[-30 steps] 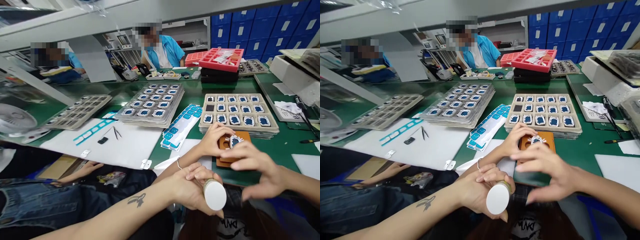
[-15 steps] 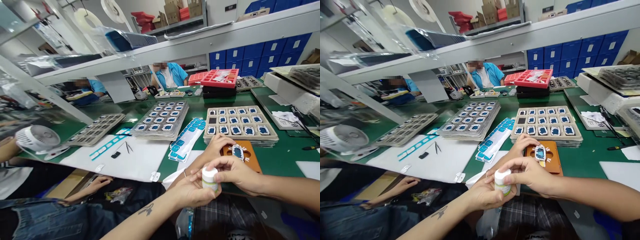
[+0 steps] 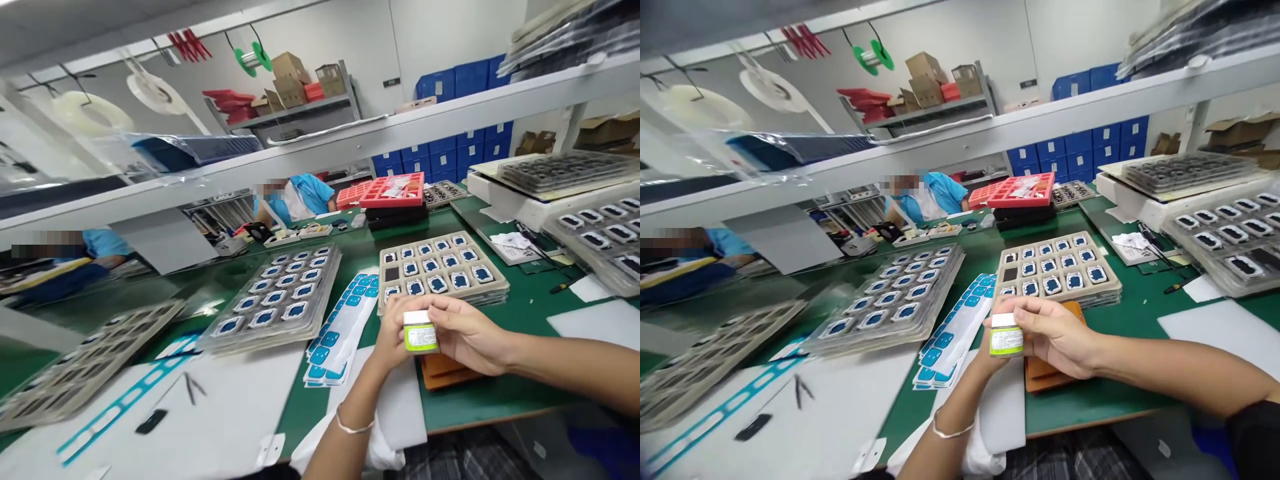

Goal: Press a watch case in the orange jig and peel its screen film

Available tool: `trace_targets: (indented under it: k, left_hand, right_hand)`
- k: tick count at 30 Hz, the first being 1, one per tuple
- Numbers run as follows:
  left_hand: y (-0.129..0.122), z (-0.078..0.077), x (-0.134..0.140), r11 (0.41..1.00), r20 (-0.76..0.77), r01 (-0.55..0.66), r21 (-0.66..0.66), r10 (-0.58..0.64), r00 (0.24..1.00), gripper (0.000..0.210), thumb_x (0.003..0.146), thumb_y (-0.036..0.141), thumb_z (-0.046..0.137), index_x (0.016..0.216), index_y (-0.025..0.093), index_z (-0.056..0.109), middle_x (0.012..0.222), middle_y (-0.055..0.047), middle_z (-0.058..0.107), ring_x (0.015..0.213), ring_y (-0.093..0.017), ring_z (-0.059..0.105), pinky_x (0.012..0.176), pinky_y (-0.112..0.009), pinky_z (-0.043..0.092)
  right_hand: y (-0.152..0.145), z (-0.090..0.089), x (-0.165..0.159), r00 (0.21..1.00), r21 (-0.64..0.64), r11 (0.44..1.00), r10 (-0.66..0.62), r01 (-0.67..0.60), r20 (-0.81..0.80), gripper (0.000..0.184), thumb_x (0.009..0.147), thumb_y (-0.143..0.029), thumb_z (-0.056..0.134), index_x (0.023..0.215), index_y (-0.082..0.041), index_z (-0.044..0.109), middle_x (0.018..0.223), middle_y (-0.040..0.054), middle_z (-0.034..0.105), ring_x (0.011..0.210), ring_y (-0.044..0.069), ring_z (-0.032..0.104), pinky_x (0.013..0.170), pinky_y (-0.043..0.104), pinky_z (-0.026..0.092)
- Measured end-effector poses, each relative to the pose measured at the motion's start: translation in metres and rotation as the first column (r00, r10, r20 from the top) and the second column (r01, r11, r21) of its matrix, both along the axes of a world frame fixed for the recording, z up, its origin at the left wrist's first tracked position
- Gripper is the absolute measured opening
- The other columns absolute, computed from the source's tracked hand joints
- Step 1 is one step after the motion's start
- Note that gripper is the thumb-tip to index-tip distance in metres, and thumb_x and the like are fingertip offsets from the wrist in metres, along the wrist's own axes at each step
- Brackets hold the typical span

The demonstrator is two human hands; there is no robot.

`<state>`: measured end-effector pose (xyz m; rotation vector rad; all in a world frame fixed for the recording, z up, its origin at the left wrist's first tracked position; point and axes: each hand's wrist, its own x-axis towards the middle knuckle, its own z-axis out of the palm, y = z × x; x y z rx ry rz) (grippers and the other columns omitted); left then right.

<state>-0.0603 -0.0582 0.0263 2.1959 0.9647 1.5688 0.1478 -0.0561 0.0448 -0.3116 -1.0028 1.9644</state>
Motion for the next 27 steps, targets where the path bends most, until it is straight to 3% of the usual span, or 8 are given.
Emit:
trace_targets:
  k: [4, 8, 13, 18, 21, 27]
  left_hand:
    - [0.054, -0.028, 0.043, 0.976, 0.066, 0.087, 0.197, -0.102, 0.993, 0.055, 0.094, 0.065, 0.038, 0.118, 0.022, 0.061, 0.108, -0.01, 0.065, 0.104, -0.025, 0.06, 0.091, -0.044, 0.051]
    - [0.054, -0.038, 0.042, 0.962, 0.029, 0.082, 0.259, -0.092, 0.995, 0.06, 0.087, 0.058, 0.06, 0.135, 0.023, 0.05, 0.121, -0.014, 0.06, 0.114, -0.027, 0.055, 0.098, -0.047, 0.045]
    - [0.045, -0.031, 0.045, 0.959, 0.026, 0.085, 0.269, -0.096, 0.995, 0.043, 0.083, 0.044, 0.069, 0.119, 0.021, 0.06, 0.112, -0.011, 0.062, 0.104, -0.023, 0.058, 0.091, -0.042, 0.048]
    - [0.047, -0.027, 0.052, 0.942, 0.033, 0.098, 0.321, -0.115, 0.993, 0.039, 0.075, 0.019, 0.07, 0.113, 0.019, 0.059, 0.1, -0.008, 0.066, 0.094, -0.02, 0.06, 0.084, -0.038, 0.05]
    - [0.044, -0.028, 0.054, 0.947, 0.027, 0.1, 0.305, -0.114, 0.993, 0.039, 0.074, 0.015, 0.066, 0.112, 0.02, 0.059, 0.1, -0.007, 0.065, 0.092, -0.019, 0.058, 0.081, -0.038, 0.049]
    - [0.039, -0.025, 0.05, 0.954, -0.012, 0.092, 0.287, -0.092, 0.996, 0.043, 0.072, 0.014, 0.064, 0.114, 0.021, 0.059, 0.101, -0.006, 0.059, 0.09, -0.018, 0.053, 0.08, -0.037, 0.049]
  right_hand:
    - [0.015, 0.0, 0.011, 0.999, 0.046, 0.998, -0.032, 0.033, -0.024, 0.032, 0.085, -0.04, 0.082, 0.106, -0.02, 0.068, 0.106, 0.0039, 0.067, 0.095, 0.013, 0.064, 0.083, 0.023, 0.053]
    - [0.031, -0.015, 0.012, 1.0, -0.002, 1.0, 0.018, -0.018, 0.012, 0.041, 0.084, -0.043, 0.081, 0.114, -0.021, 0.062, 0.114, 0.0072, 0.066, 0.099, 0.017, 0.066, 0.085, 0.028, 0.054]
    - [0.039, -0.035, 0.01, 0.992, -0.071, 0.995, 0.077, -0.07, 0.1, 0.045, 0.088, -0.047, 0.076, 0.118, -0.02, 0.056, 0.102, 0.0068, 0.066, 0.095, 0.02, 0.068, 0.078, 0.028, 0.055]
    - [0.038, -0.033, 0.012, 0.99, -0.096, 0.994, 0.067, -0.055, 0.125, 0.043, 0.085, -0.044, 0.08, 0.112, -0.024, 0.055, 0.103, 0.0018, 0.064, 0.094, 0.018, 0.067, 0.085, 0.03, 0.055]
    - [0.037, -0.032, 0.012, 0.988, -0.113, 0.991, 0.09, -0.076, 0.127, 0.042, 0.08, -0.036, 0.085, 0.106, -0.023, 0.055, 0.101, 0.0007, 0.064, 0.093, 0.015, 0.066, 0.085, 0.026, 0.054]
    - [0.037, -0.033, 0.011, 0.984, -0.119, 0.988, 0.114, -0.098, 0.139, 0.037, 0.085, -0.041, 0.081, 0.106, -0.021, 0.058, 0.101, 0.0026, 0.063, 0.092, 0.015, 0.064, 0.085, 0.027, 0.053]
